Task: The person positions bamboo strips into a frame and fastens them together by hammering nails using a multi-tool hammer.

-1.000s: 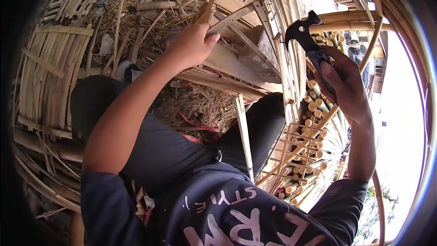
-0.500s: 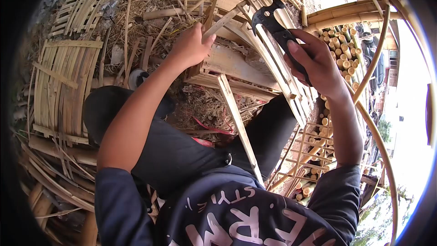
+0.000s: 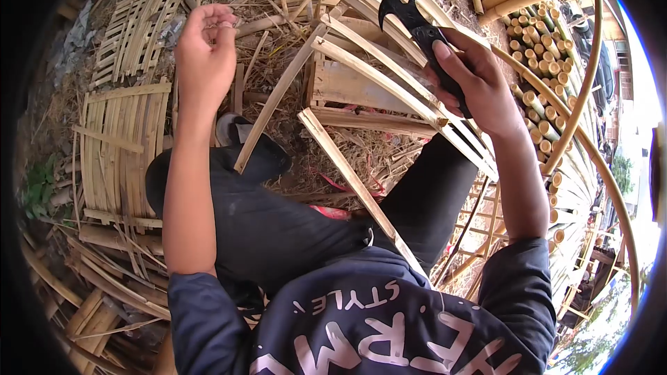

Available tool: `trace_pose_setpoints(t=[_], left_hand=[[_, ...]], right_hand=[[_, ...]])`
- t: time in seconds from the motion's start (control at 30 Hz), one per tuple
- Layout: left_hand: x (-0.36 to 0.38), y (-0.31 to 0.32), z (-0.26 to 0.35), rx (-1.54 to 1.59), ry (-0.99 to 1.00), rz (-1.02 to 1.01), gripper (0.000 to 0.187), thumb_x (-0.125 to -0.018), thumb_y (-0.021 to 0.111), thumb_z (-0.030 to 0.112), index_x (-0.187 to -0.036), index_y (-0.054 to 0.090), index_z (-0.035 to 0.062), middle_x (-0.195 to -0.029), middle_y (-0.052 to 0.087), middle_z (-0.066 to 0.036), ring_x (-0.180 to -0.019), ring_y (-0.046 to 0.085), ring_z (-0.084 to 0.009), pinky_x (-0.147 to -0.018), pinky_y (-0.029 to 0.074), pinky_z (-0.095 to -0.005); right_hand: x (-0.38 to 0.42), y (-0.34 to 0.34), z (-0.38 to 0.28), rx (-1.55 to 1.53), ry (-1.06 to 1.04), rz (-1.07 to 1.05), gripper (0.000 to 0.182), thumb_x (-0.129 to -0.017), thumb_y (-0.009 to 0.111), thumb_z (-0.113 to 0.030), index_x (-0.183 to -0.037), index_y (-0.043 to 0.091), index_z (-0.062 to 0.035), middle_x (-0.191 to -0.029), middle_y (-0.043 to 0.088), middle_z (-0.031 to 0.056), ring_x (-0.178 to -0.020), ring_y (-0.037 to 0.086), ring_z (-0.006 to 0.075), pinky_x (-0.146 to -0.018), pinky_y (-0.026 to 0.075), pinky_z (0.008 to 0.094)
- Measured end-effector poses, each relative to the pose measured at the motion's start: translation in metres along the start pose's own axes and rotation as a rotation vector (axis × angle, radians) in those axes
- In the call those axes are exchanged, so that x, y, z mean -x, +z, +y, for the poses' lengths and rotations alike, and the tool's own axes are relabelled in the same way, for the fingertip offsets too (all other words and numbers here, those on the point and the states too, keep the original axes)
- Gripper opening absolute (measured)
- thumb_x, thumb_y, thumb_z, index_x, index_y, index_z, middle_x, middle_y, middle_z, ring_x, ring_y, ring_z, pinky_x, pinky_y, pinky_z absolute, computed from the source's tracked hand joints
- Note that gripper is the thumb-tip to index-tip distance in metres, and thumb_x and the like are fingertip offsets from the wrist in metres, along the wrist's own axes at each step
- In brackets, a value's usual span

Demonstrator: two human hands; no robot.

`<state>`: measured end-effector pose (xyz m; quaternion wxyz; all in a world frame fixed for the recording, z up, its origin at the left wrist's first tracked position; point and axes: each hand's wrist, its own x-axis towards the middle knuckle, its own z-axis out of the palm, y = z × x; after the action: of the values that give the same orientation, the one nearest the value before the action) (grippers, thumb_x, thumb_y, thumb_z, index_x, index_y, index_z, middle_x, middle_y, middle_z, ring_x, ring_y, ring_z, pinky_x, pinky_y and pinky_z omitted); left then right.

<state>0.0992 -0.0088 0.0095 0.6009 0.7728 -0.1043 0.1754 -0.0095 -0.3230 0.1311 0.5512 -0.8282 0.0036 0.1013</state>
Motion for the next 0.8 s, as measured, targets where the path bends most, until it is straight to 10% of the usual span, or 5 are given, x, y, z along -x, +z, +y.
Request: trace_pose_setpoints(t=[0.17,0.33,0.53,0.8], left_hand=[[0.015,0.009,0.014,-0.112,0.113,0.041,0.016,-0.094,0.055,0.002,-0.108,0.061,0.0004,-0.102,0.068,-0.008,-0.087,0.067,-0.0183,-0.082,0.052,-0.0315],[0.061,0.051,0.095,-0.236,0.494,-0.338,0.017,-0.092,0.061,0.005,-0.109,0.062,0.0016,-0.104,0.065,-0.011,-0.096,0.064,-0.0266,-0.081,0.05,-0.038],[0.147,0.112,0.161,-0.443,0.744,-1.089,0.032,-0.086,0.071,0.02,-0.113,0.062,0.0037,-0.111,0.059,-0.009,-0.107,0.056,-0.0269,-0.094,0.04,-0.0435],[0.227,0.146,0.121,-0.304,0.419,-1.116,0.023,-0.093,0.065,0.023,-0.103,0.063,0.0032,-0.094,0.065,-0.011,-0.087,0.063,-0.0312,-0.08,0.045,-0.0432]], right_hand=[[0.062,-0.023,0.009,-0.066,0.052,0.139,0.041,-0.105,0.056,-0.025,-0.132,0.051,0.005,-0.07,0.057,0.0018,-0.049,0.045,0.0045,-0.043,0.033,0.0213],[0.153,-0.05,0.03,-0.075,0.046,0.428,0.042,-0.104,0.054,-0.023,-0.135,0.049,0.0047,-0.073,0.057,0.0026,-0.047,0.042,0.0034,-0.042,0.03,0.0189],[0.26,-0.077,0.091,-0.1,0.121,0.904,0.035,-0.105,0.054,-0.023,-0.129,0.052,0.0023,-0.072,0.054,-0.0004,-0.045,0.04,0.0017,-0.038,0.027,0.0176],[0.364,-0.08,0.211,-0.139,0.398,1.33,0.022,-0.101,0.063,-0.026,-0.088,0.056,-0.0097,-0.067,0.053,-0.0038,-0.05,0.047,0.0037,-0.042,0.034,0.0199]])
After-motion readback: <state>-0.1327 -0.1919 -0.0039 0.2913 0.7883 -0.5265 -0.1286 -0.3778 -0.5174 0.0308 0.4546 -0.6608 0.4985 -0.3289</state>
